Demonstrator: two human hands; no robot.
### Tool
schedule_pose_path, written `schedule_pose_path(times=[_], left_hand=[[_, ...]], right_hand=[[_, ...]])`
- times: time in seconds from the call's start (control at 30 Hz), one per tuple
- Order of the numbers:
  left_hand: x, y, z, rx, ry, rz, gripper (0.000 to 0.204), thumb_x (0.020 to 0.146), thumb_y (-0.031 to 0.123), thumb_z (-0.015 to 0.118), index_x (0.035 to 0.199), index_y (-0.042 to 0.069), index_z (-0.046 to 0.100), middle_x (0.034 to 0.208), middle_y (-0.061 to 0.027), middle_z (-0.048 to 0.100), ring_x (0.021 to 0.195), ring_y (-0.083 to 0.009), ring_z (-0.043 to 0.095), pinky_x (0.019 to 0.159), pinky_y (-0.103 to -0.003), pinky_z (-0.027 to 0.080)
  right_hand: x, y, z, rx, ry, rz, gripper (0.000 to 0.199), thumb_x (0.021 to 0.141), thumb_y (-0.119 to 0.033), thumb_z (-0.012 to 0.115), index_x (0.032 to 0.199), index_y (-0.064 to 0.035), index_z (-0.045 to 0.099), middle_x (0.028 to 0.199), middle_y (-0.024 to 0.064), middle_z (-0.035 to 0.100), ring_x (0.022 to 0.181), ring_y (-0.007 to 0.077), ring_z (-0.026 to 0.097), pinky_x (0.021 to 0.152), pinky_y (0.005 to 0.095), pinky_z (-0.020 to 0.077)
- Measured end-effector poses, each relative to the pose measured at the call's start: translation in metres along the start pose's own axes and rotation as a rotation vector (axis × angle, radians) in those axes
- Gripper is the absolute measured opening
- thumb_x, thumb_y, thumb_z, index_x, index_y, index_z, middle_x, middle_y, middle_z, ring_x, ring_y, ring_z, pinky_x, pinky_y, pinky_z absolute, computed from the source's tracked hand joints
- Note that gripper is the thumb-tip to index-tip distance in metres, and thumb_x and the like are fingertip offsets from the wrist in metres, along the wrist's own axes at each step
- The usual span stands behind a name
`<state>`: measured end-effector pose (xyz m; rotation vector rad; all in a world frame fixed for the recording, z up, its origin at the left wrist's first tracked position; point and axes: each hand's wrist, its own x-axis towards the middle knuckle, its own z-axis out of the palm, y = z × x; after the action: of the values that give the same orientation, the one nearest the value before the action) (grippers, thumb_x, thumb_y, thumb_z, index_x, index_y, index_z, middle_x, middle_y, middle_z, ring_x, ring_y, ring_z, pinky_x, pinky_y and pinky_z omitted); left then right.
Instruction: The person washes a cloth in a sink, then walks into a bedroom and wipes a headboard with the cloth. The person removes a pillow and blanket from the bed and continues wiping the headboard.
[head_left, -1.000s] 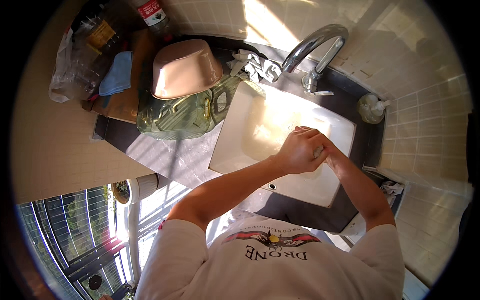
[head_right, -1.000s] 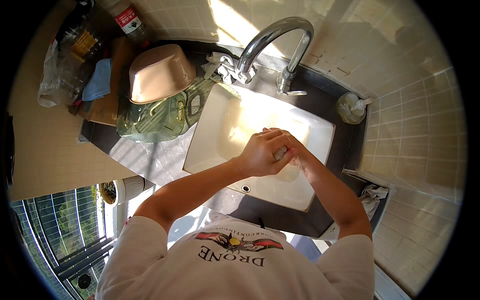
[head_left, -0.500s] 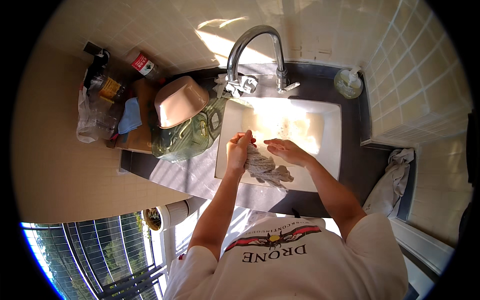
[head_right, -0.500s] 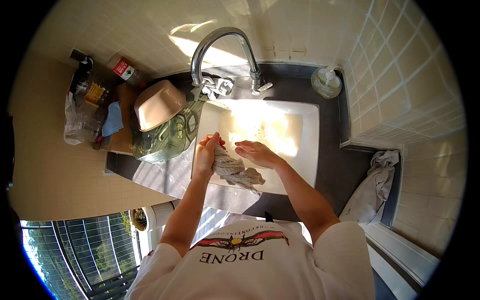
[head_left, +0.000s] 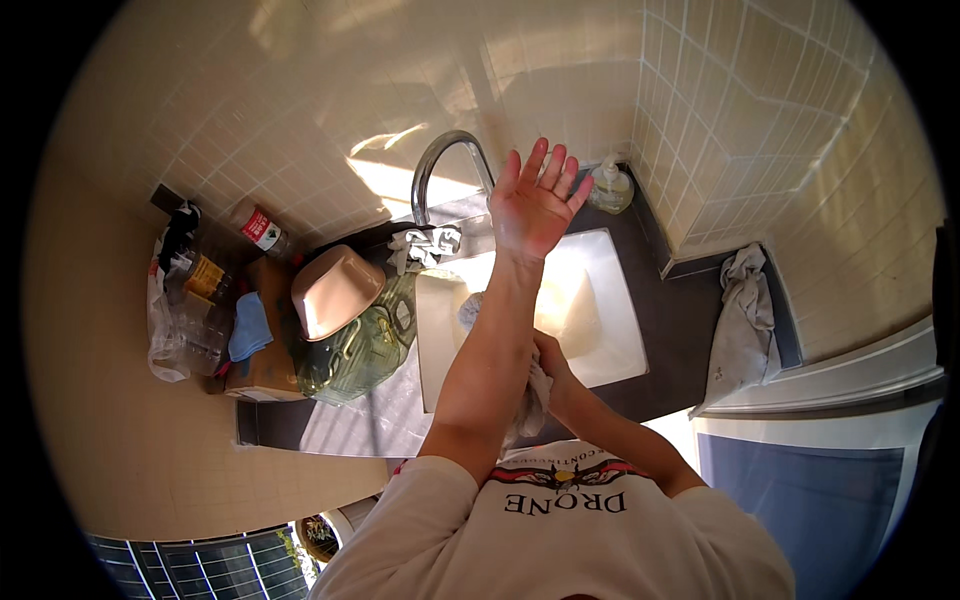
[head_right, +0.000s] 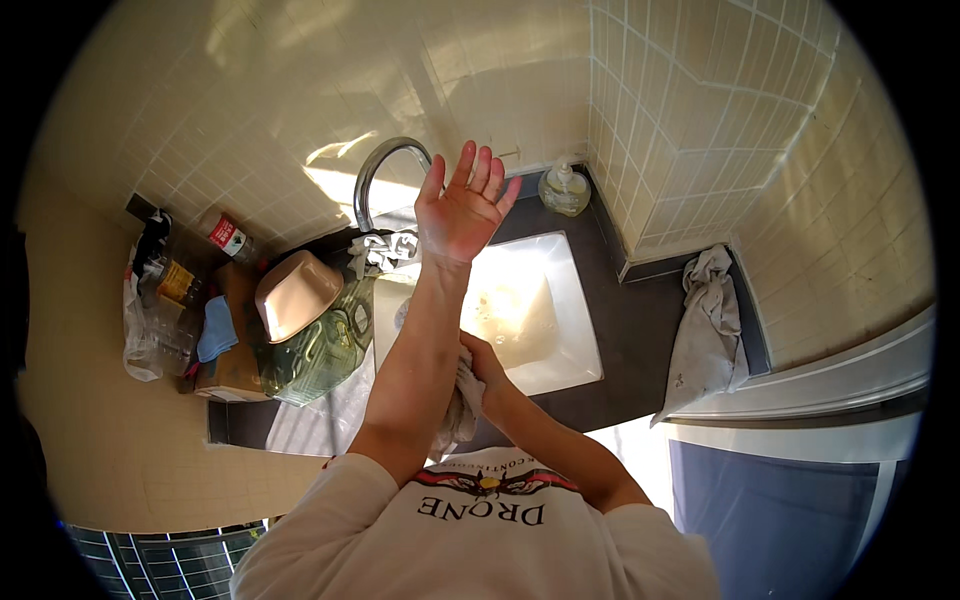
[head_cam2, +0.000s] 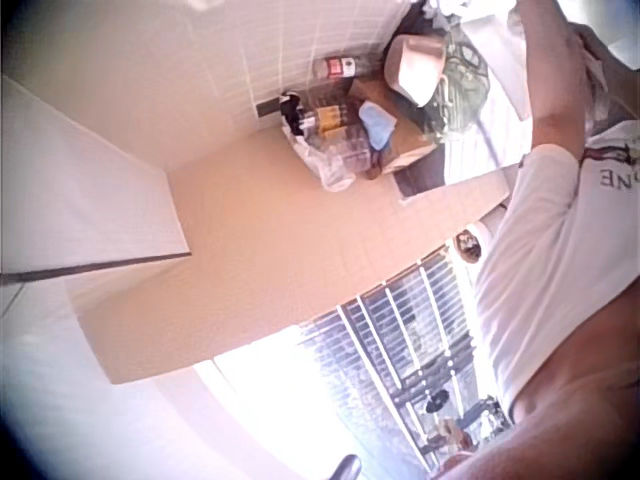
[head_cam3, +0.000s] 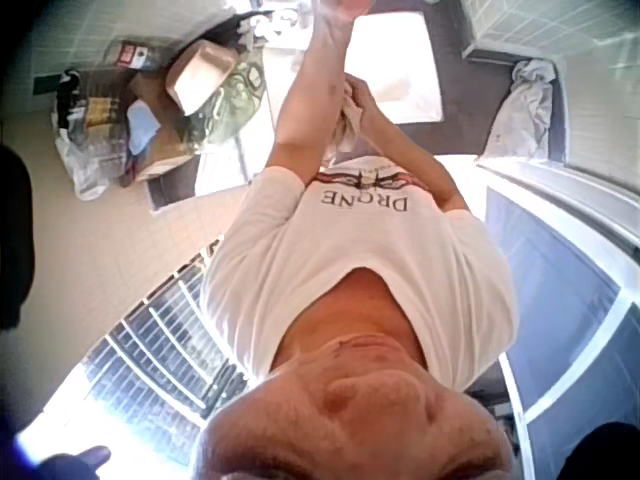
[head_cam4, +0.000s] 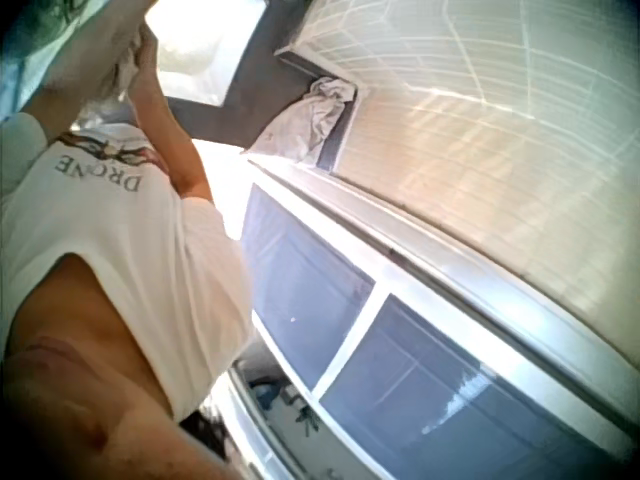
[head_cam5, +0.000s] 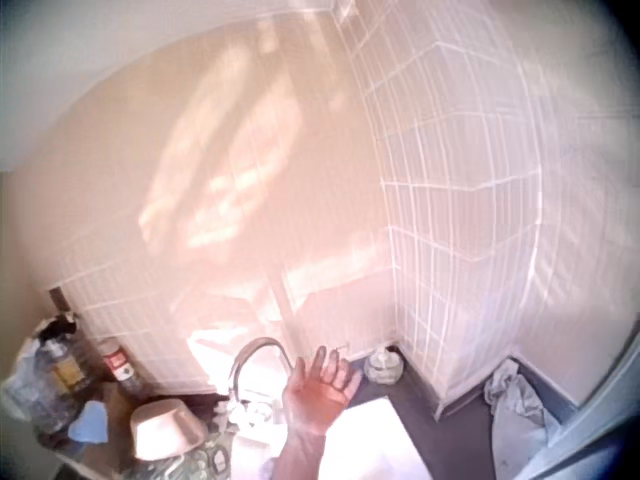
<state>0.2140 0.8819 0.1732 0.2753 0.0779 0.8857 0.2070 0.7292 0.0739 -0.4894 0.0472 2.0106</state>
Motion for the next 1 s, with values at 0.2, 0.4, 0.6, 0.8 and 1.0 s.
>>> schedule_pose_path(times=[0.2,0.4,0.6,0.8,1.0], left_hand=[[-0.042,-0.001,-0.033,-0.123,-0.097,-0.235,0.034,0.088,0.035,0.054,0.107,0.008,0.06,0.105,-0.0084,0.063,0.098,-0.0245,0.058,0.097,-0.045,0.037],[-0.044,-0.01,-0.111,0.381,0.479,-0.202,0.029,0.086,0.032,0.055,0.105,0.009,0.057,0.093,-0.0051,0.063,0.08,-0.0195,0.058,0.079,-0.04,0.046],[-0.067,-0.093,-0.134,1.957,0.233,0.076,0.022,0.079,0.029,0.059,0.084,0.009,0.065,0.081,-0.0098,0.066,0.078,-0.0266,0.063,0.069,-0.038,0.049],[-0.132,-0.175,-0.048,2.46,-0.765,0.017,0.025,0.081,0.028,0.057,0.093,0.007,0.063,0.093,-0.0118,0.065,0.086,-0.0303,0.062,0.075,-0.04,0.049],[-0.227,-0.3,0.084,2.053,-1.388,-0.006,0.022,0.077,0.023,0.058,0.084,0.006,0.069,0.088,-0.0127,0.066,0.082,-0.0275,0.065,0.075,-0.041,0.051]], right_hand=[[-0.012,-0.019,0.006,-0.087,0.04,-0.385,0.033,0.091,-0.034,0.051,0.102,-0.0042,0.057,0.089,0.0082,0.062,0.073,0.0174,0.062,0.066,0.0315,0.0533],[-0.072,0.057,0.06,-1.14,0.192,-1.127,0.055,0.084,-0.023,0.063,0.128,0.002,0.042,0.104,0.0099,0.059,0.085,0.0145,0.059,0.073,0.029,0.0491],[-0.07,0.093,0.066,-1.796,0.543,-1.111,0.054,0.069,-0.027,0.073,0.118,-0.0134,0.057,0.091,0.0108,0.061,0.078,0.025,0.062,0.067,0.0332,0.049],[-0.156,0.028,-0.009,-1.501,1.442,-1.425,0.047,0.073,-0.032,0.069,0.113,-0.0095,0.058,0.095,0.0126,0.061,0.086,0.0292,0.061,0.074,0.0377,0.0481],[-0.366,0.083,-0.126,-0.249,1.047,-1.574,0.038,0.089,-0.028,0.05,0.116,-0.002,0.053,0.119,0.0123,0.056,0.101,0.0263,0.057,0.086,0.0371,0.0449]])
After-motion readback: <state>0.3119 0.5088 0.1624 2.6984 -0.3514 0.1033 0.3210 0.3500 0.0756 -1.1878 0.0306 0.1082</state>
